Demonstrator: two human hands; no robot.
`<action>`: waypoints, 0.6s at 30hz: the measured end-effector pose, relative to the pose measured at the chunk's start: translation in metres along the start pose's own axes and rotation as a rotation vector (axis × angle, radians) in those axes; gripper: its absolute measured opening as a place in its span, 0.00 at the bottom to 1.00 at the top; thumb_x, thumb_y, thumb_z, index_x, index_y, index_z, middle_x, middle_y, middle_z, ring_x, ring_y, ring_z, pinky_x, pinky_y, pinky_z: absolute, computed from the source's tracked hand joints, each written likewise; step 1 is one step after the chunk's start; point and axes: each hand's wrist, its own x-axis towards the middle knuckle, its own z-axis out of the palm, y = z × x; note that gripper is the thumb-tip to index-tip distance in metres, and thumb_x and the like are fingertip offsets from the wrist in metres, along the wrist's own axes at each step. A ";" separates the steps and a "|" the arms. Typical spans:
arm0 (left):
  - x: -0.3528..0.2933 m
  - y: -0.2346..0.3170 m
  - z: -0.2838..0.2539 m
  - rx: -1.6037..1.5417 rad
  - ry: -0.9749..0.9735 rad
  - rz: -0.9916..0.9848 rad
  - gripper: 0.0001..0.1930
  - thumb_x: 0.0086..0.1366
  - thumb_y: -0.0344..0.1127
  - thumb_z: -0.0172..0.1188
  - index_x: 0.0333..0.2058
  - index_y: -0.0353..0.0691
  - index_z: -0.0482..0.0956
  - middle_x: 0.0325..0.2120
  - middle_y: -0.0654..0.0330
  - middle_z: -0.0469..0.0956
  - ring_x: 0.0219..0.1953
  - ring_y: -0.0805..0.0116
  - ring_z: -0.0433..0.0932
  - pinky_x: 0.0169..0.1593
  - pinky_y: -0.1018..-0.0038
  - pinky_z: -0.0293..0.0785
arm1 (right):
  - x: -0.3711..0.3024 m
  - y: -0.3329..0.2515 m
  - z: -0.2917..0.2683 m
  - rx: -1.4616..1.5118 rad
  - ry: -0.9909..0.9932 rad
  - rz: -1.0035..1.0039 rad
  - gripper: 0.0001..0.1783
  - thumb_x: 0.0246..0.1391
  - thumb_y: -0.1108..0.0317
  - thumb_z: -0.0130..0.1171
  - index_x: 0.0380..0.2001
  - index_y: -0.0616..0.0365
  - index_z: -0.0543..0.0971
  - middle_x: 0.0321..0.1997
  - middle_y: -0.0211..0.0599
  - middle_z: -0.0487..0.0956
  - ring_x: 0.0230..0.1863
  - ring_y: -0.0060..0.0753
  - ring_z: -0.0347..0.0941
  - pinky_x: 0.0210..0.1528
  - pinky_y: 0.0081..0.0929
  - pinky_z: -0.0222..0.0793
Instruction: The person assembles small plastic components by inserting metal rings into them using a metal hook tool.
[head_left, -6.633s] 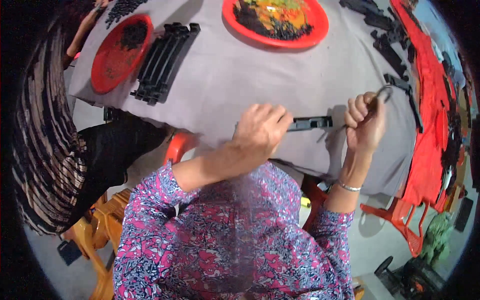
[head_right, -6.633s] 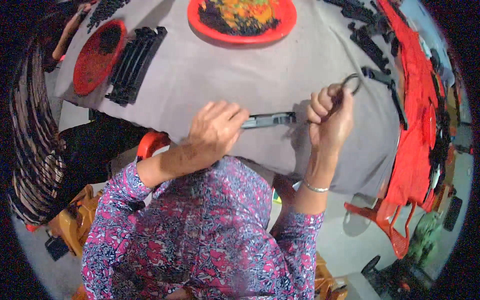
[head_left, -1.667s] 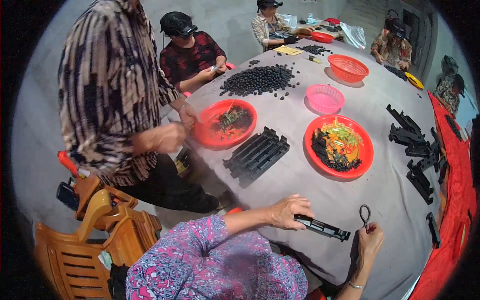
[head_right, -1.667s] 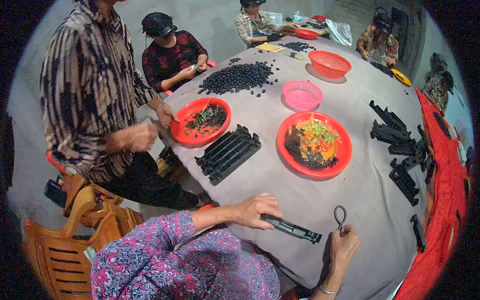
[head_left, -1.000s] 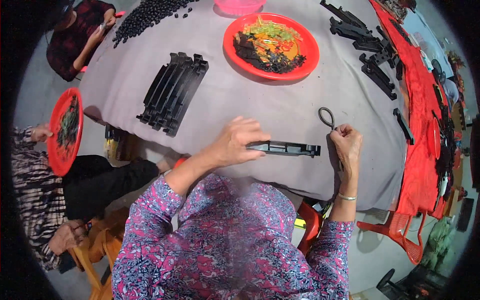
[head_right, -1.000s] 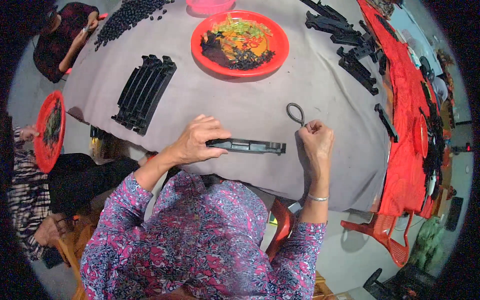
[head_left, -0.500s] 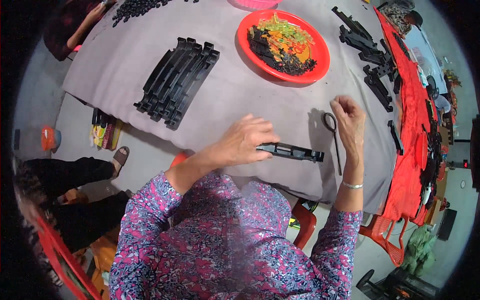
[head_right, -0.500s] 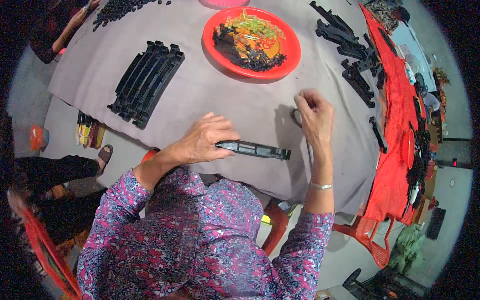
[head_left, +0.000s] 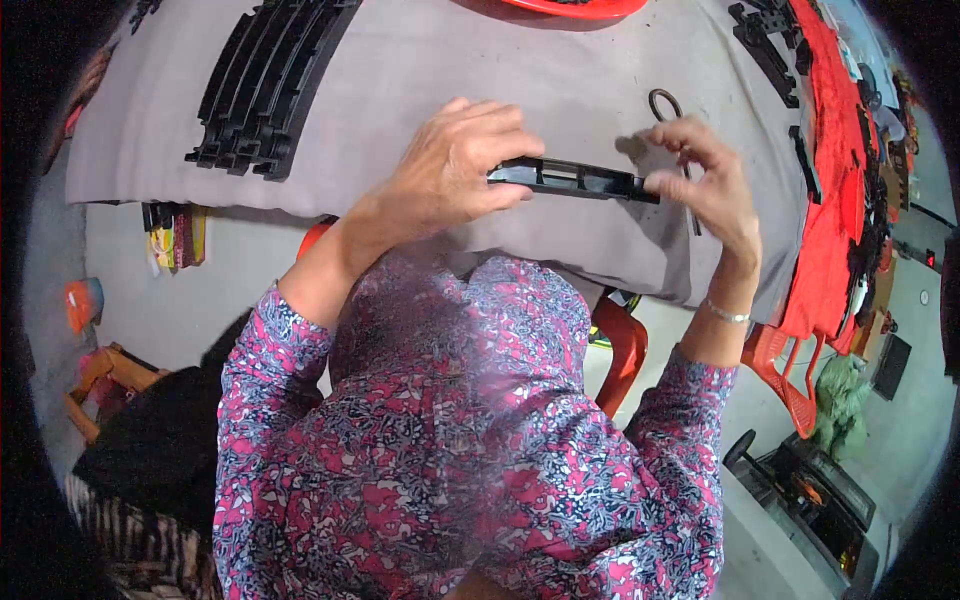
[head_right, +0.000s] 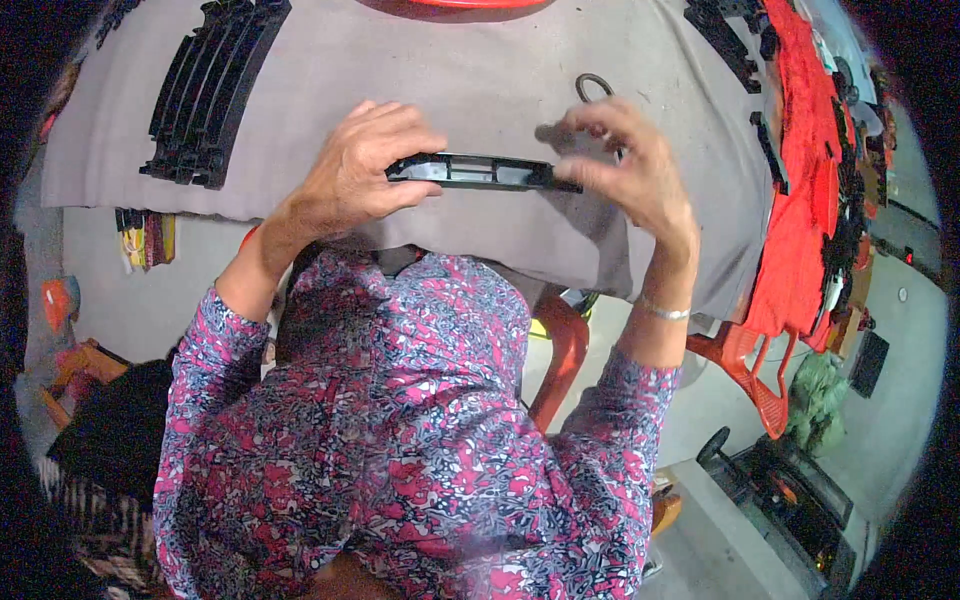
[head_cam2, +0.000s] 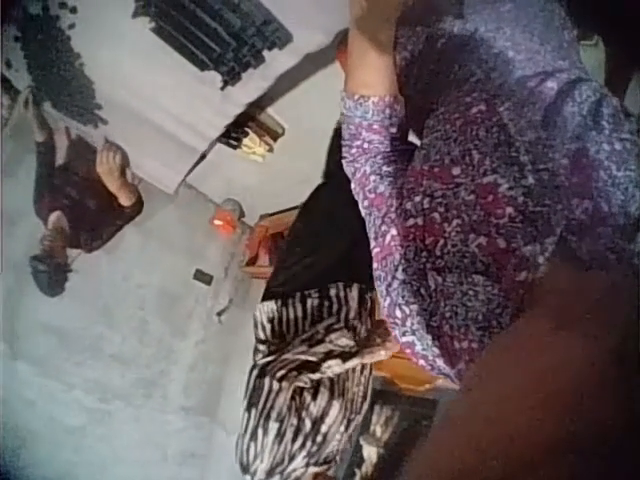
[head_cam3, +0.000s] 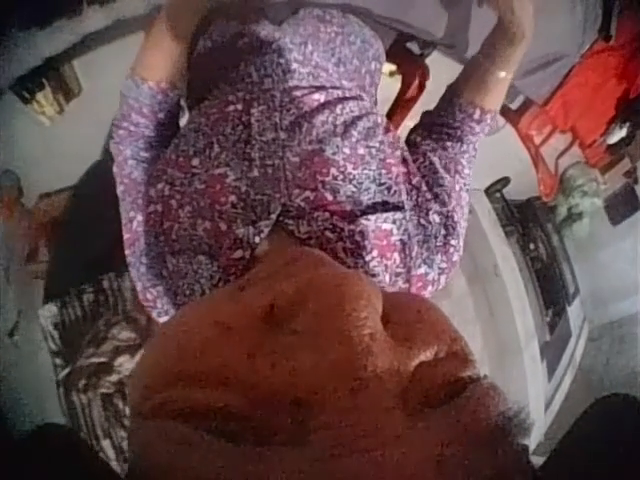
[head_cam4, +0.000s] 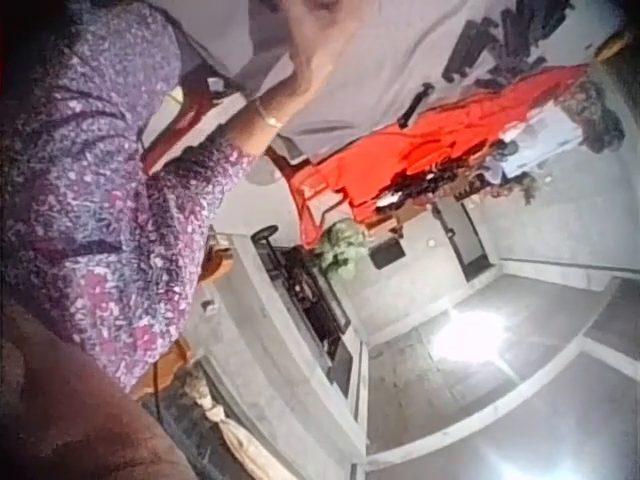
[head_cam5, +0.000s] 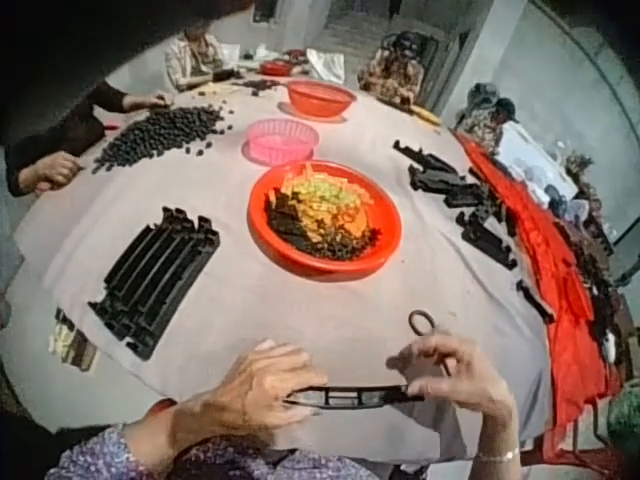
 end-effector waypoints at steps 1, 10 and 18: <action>-0.001 0.001 0.002 -0.004 0.009 0.009 0.18 0.43 0.33 0.69 0.36 0.37 0.80 0.27 0.58 0.72 0.33 0.58 0.72 0.39 0.64 0.64 | -0.010 -0.003 0.006 0.008 -0.030 0.062 0.22 0.37 0.66 0.74 0.40 0.56 0.81 0.41 0.30 0.78 0.43 0.30 0.73 0.44 0.29 0.70; -0.003 0.003 -0.004 0.057 0.081 0.026 0.13 0.46 0.32 0.64 0.34 0.39 0.81 0.27 0.60 0.72 0.33 0.61 0.72 0.40 0.66 0.65 | -0.019 -0.020 0.049 -0.100 0.155 0.042 0.20 0.36 0.71 0.68 0.39 0.56 0.82 0.35 0.38 0.76 0.39 0.41 0.73 0.44 0.34 0.71; 0.005 0.007 -0.020 0.328 0.113 0.075 0.18 0.44 0.33 0.69 0.37 0.40 0.80 0.31 0.60 0.75 0.37 0.58 0.74 0.48 0.62 0.67 | 0.000 -0.025 0.057 -0.109 0.177 -0.010 0.17 0.35 0.72 0.63 0.35 0.62 0.80 0.32 0.42 0.74 0.37 0.47 0.72 0.42 0.36 0.70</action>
